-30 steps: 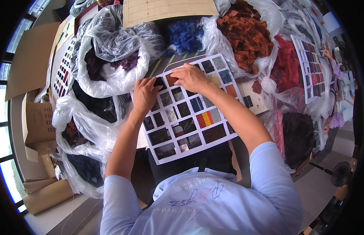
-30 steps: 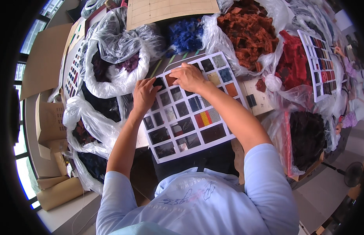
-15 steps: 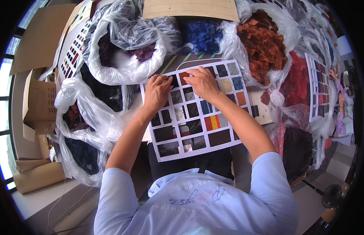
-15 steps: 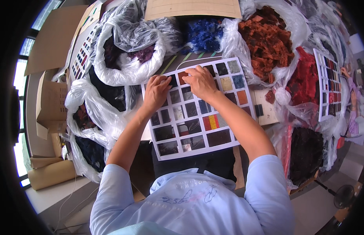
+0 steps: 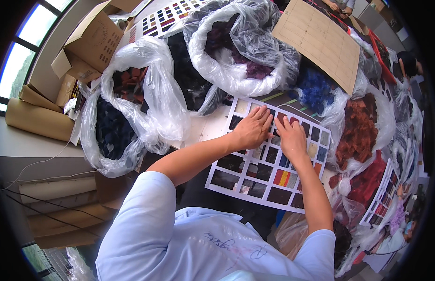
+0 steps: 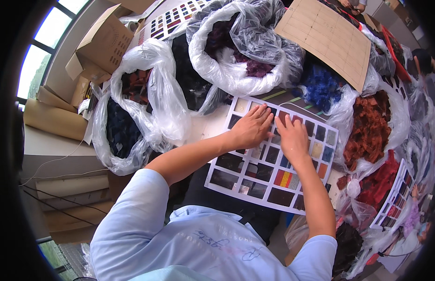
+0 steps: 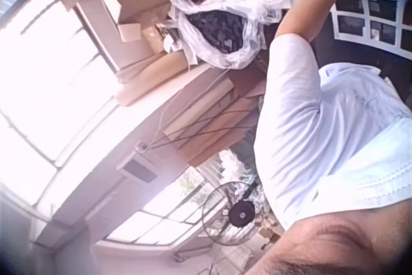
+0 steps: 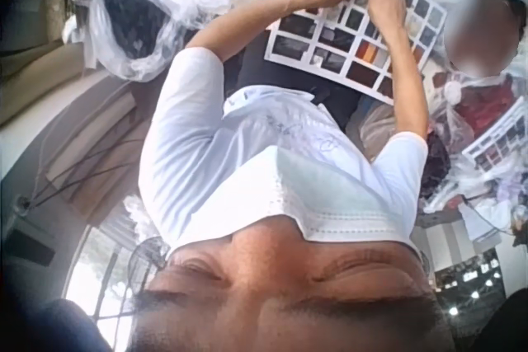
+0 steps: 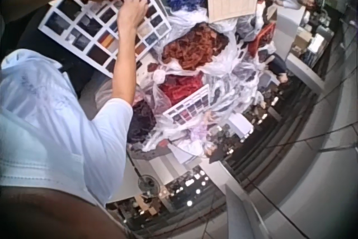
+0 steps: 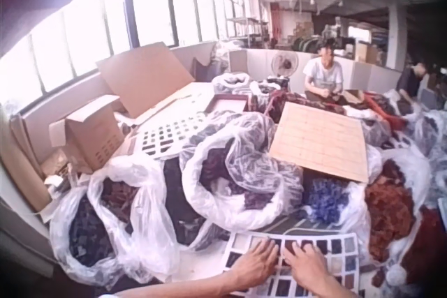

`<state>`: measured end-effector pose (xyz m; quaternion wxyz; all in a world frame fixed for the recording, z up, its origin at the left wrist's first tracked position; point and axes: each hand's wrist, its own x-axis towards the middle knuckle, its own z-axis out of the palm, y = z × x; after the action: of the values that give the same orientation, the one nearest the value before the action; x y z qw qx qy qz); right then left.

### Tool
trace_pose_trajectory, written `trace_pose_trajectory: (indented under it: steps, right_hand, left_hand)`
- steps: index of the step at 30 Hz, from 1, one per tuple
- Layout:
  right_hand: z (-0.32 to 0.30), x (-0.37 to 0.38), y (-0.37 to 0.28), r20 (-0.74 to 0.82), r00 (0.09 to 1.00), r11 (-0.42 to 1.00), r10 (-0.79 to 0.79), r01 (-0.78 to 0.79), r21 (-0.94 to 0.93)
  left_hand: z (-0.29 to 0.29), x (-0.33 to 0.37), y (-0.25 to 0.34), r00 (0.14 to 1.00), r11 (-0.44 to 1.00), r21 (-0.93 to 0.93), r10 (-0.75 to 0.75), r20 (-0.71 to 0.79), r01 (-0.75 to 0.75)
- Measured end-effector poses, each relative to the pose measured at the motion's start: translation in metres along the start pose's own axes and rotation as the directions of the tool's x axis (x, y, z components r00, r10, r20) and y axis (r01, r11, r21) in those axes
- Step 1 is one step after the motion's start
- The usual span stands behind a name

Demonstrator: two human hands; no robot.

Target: The person is sorting various colored fabric samples and placing them into a specific sample chart/folder.

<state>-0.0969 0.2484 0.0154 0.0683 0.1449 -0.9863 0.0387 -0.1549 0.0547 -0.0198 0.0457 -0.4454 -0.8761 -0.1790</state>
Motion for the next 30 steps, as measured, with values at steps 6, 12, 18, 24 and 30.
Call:
trace_pose_trajectory:
  steps: [6, 12, 18, 24, 30]
  right_hand:
    - [0.007, 0.027, -0.013, 0.195, 0.980, 0.980, 0.035, 0.005, -0.197]
    - [-0.001, 0.024, -0.001, 0.161, 0.987, 0.977, -0.023, 0.056, -0.205]
    - [-0.008, 0.052, -0.007, 0.349, 0.935, 0.975, -0.056, 0.126, -0.182]
    - [-0.038, 0.121, -0.016, 0.378, 0.924, 0.998, -0.058, 0.056, 0.015]
    - [0.002, 0.233, -0.021, -0.193, 0.966, 0.952, -0.170, 0.212, 0.222]
  left_hand:
    - [-0.009, 0.008, -0.018, 1.000, 0.998, -0.059, -0.029, 0.000, 0.029]
    - [-0.070, -0.028, -0.054, 0.801, 0.791, -0.494, -0.534, -0.271, 0.360]
    - [-0.078, -0.057, -0.225, 0.679, 0.755, -0.154, -0.645, -0.350, 0.638]
    - [-0.082, -0.047, -0.264, 0.769, 0.766, 0.067, -0.636, -0.065, 0.639]
    - [-0.098, -0.067, -0.235, 0.837, 0.847, 0.036, -0.517, -0.182, 0.531]
